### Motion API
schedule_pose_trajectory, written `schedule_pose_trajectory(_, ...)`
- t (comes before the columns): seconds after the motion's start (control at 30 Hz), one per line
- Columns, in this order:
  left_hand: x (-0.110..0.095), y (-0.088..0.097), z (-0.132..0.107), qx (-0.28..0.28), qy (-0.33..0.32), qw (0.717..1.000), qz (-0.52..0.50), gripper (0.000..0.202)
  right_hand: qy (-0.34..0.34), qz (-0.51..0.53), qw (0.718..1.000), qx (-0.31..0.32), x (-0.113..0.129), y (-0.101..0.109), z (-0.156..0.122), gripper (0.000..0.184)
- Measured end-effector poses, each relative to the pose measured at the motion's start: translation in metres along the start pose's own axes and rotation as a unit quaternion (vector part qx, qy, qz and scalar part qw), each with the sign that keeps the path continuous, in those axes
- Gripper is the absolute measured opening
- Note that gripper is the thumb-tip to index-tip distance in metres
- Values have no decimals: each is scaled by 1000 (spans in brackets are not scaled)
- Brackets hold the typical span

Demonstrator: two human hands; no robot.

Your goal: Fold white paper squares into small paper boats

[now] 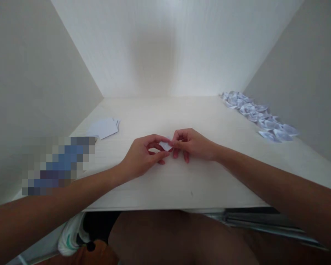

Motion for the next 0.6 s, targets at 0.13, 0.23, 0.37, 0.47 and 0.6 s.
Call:
schedule_pose_trajectory(0.13, -1, 0, -2, -9, 34, 999, -20, 39, 4, 77, 995, 58, 0, 8, 13, 48)
schedule_pose_trajectory(0.23, -7, -2, -6, -25, 23, 999, 21, 56, 10, 117, 992, 56, -3, 11, 16, 40)
schedule_pose_trajectory(0.37, -29, 5, -19, -47, -103, 958, 264, 80, 16, 150, 988, 27, -12, 14, 15, 35)
schedule_pose_trajectory(0.47, -49, 38, -45, -127, -213, 832, 497, 103, 17, 152, 988, 19, -14, 13, 13, 37)
schedule_pose_trajectory(0.6, -50, 113, -104, -235, -54, 749, 617, 124, 13, 148, 989, 14, -9, 12, 9, 42)
Point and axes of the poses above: each hand's wrist, its own z-axis towards the middle knuckle, its own y-axis out of the back of the hand, x = y × z, the point moved 2 cm from there along z, towards the middle knuckle, and after that the axes turned 1 degree about -y, right-handed, at the moved point
